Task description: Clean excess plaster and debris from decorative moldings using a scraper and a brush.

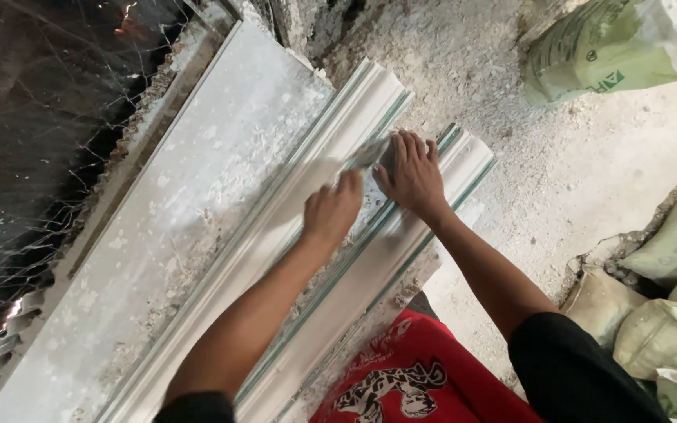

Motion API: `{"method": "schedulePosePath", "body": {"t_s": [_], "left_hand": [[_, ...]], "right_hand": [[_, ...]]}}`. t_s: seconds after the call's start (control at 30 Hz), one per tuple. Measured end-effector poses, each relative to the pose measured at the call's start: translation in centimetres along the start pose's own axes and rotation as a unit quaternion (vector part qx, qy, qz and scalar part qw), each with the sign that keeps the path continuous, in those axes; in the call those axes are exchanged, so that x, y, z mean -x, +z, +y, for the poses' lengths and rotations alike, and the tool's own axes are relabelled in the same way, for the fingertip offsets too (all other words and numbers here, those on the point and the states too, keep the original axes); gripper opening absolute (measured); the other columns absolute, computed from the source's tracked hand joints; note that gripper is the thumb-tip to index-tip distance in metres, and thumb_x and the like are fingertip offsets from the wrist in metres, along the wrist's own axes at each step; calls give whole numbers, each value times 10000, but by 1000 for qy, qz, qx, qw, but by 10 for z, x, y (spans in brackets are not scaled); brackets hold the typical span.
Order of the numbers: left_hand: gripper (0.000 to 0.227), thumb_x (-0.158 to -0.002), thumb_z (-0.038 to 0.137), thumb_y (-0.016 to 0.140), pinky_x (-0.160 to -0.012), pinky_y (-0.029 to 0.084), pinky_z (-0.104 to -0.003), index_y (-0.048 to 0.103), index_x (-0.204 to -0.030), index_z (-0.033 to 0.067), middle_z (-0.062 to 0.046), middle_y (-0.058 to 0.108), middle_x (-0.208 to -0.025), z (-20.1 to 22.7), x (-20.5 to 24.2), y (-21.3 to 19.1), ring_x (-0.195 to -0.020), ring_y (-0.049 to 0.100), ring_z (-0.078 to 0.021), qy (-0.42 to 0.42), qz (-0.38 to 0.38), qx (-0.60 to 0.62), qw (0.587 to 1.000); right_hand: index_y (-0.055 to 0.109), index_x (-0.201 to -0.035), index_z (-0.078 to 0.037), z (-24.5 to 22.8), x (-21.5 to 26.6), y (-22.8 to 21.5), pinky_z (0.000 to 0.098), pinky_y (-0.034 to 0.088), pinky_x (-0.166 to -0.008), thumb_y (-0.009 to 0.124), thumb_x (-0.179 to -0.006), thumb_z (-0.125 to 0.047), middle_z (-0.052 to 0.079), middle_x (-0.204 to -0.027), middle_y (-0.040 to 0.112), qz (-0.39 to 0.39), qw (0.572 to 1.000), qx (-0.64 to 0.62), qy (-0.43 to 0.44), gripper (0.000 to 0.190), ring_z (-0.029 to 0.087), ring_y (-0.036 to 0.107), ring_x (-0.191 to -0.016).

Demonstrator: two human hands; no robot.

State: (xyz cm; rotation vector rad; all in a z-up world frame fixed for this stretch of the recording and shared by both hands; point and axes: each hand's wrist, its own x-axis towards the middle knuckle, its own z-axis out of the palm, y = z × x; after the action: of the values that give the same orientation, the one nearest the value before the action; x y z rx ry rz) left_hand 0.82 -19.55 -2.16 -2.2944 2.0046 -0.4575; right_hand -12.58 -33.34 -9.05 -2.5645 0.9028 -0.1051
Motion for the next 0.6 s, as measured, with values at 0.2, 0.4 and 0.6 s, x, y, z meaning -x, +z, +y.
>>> {"method": "schedulePosePath", "body": {"t_s": [0.2, 0.4, 0.6], "left_hand": [[154, -836, 74, 517, -379, 522, -358, 645, -755, 100, 43, 604, -614, 59, -152, 113, -446, 679, -217, -39, 81, 56, 994], [96, -854, 156, 557, -462, 578, -354, 634, -798, 140, 38, 619, -611, 10, -82, 26, -517, 713, -197, -31, -10, 71, 997], [480, -873, 147, 580, -509, 622, -367, 595, -1343, 54, -88, 713, -1203, -45, 86, -57, -675, 747, -289, 0, -172, 64, 983]], "right_hand": [[633, -1282, -27, 23, 1, 34, 496, 280, -1121, 636, -765, -461, 175, -1317, 572, -12, 998, 55, -43, 675, 329, 506, -1291], [511, -1416, 13, 1, 1, 0, 472, 309, -1100, 501, -956, -484, 196, -1330, 583, 15, 999, 48, -14, 678, 297, 575, -1246], [432, -1463, 43, 2, -1, 7, 501, 265, -1125, 458, -1018, -450, 220, -1380, 551, -4, 1000, 31, -3, 664, 317, 537, -1293]]}}
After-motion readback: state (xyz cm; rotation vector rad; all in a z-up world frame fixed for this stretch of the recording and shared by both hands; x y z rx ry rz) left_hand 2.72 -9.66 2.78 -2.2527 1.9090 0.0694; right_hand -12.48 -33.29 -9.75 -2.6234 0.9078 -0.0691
